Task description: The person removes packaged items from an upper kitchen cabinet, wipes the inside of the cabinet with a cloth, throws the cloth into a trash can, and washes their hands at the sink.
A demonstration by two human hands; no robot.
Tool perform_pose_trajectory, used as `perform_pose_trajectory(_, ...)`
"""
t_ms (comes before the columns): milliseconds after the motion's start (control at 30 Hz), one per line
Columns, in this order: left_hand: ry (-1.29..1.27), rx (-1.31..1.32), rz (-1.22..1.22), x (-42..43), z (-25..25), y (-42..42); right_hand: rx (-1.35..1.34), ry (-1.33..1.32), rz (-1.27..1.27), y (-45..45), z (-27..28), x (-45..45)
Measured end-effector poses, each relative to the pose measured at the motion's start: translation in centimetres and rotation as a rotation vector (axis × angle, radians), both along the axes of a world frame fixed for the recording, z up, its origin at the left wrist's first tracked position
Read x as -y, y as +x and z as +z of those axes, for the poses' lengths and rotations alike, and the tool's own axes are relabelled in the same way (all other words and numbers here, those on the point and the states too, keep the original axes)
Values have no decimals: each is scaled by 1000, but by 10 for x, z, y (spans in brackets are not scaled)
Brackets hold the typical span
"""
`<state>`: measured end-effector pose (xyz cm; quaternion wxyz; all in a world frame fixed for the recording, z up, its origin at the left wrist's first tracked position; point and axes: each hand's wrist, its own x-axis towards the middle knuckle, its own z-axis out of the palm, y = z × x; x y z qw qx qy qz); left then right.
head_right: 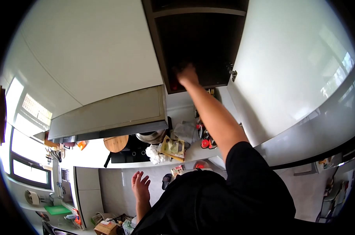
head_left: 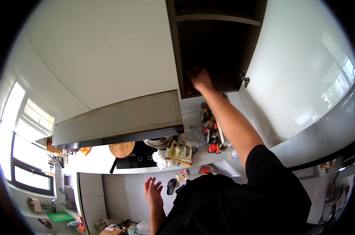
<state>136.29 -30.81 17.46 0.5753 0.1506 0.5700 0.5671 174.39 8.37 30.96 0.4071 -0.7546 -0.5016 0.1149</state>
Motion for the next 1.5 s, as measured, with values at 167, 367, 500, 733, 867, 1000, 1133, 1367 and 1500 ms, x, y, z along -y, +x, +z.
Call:
perform_pose_trajectory(167,66,-24,-52,-8,18,11,140,-539,49,-23,65,39)
perform_pose_trajectory(367,32,-34,-33,-5,9,11,209,-474,100,2,88,59)
perform_pose_trajectory(500,39,-29,-17,-1,16,19,19,-157,15,22,50,77)
perform_pose_trajectory(733,-4,-40,-42,-6,12,30,-667,498,168,-2,-11,183)
perform_pose_trajectory(867,10,-77,-85,-9,11,37,-706,416,304,-3,-56,265)
perform_pose_trajectory(1000,-3,-141,-172,-14,3,51,-426,222,372,13,-102,323)
perform_pose_trajectory(1133,-34,-112,-424,-31,-19,80,-209,169,492,12,-108,343)
perform_pose_trajectory(1367,-106,146,-469,-57,-36,155,47,31,775,-26,-126,336)
perform_pose_trajectory(1500,-123,218,-213,-54,-62,159,-2,-208,766,-49,-173,333)
